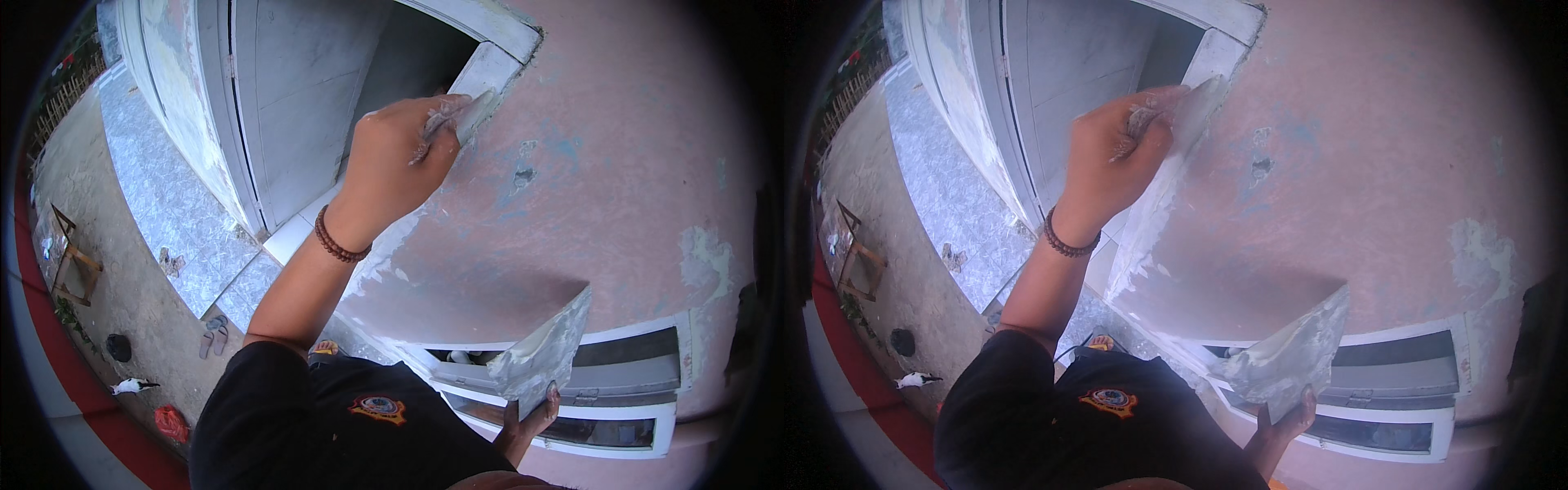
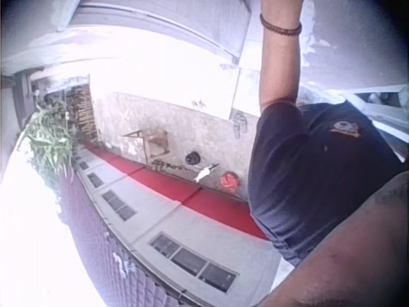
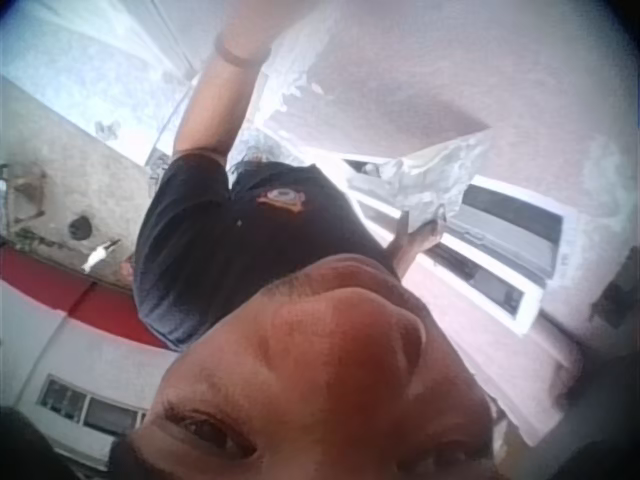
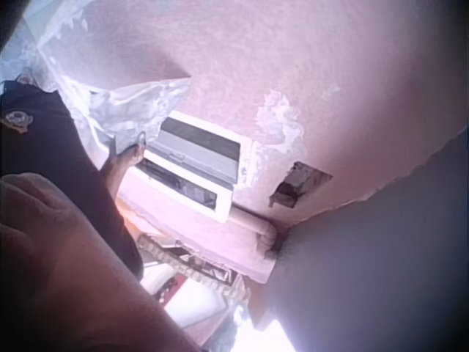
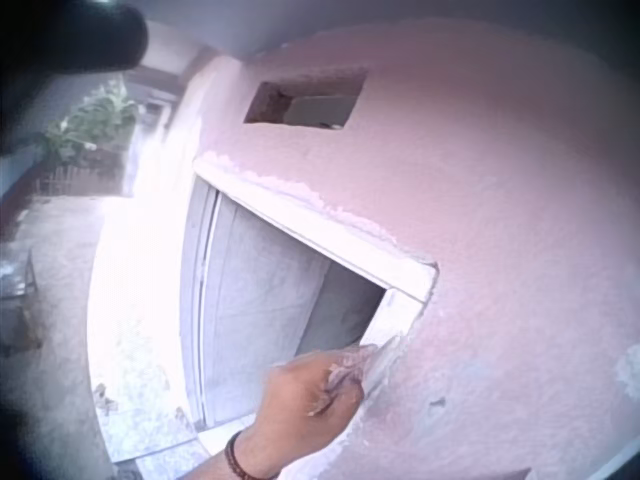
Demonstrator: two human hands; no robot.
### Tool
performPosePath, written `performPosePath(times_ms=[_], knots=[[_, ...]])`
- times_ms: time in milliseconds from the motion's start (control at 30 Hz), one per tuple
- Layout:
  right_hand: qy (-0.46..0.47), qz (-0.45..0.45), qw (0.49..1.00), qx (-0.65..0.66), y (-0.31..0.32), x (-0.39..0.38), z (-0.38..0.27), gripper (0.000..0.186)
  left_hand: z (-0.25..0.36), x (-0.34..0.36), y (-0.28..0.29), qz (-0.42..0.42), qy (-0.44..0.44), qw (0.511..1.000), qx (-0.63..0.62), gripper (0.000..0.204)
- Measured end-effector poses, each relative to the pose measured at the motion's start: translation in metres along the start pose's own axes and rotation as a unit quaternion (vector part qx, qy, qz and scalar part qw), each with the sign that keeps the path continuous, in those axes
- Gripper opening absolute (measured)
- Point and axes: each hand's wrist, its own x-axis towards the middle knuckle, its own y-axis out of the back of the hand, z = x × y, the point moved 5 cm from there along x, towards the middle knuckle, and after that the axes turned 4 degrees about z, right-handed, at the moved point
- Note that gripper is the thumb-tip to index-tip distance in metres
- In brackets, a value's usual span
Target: The person applies plaster to a pink wall around a window frame using a trowel and a smaller scraper. They repeatedly scoop plaster from the trowel and smooth it onto the wall surface, focusing on the area above and beside the window.
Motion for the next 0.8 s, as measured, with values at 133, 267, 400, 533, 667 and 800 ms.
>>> performPosePath(times_ms=[133, 267, 400, 533, 667, 800], knots=[[-0.001, -0.001, 1.000, 0.000, 0.002, 0.000, 0.001, 0.079, 0.002, -0.005, -0.005, -0.041, 0.007, 0.999, 0.021, 0.028], [0.006, 0.016, 1.000, -0.016, 0.004, 0.001, 0.001, 0.070, -0.007, -0.012, 0.001, -0.086, 0.052, 0.994, 0.031, 0.028], [-0.006, -0.004, 1.000, 0.016, -0.001, 0.004, 0.005, 0.064, -0.013, -0.018, 0.014, -0.064, 0.070, 0.995, -0.019, 0.028], [-0.012, -0.035, 0.999, 0.005, -0.004, 0.003, 0.007, 0.067, -0.013, -0.013, 0.012, -0.043, 0.117, 0.991, -0.044, 0.026], [-0.014, -0.039, 0.999, 0.023, -0.004, -0.001, 0.006, 0.071, 0.012, 0.003, 0.002, -0.003, 0.009, 1.000, -0.003, 0.028], [-0.018, -0.042, 0.998, 0.032, -0.005, -0.002, 0.007, 0.074, 0.046, 0.011, -0.023, 0.073, -0.185, 0.953, 0.227, 0.033]])
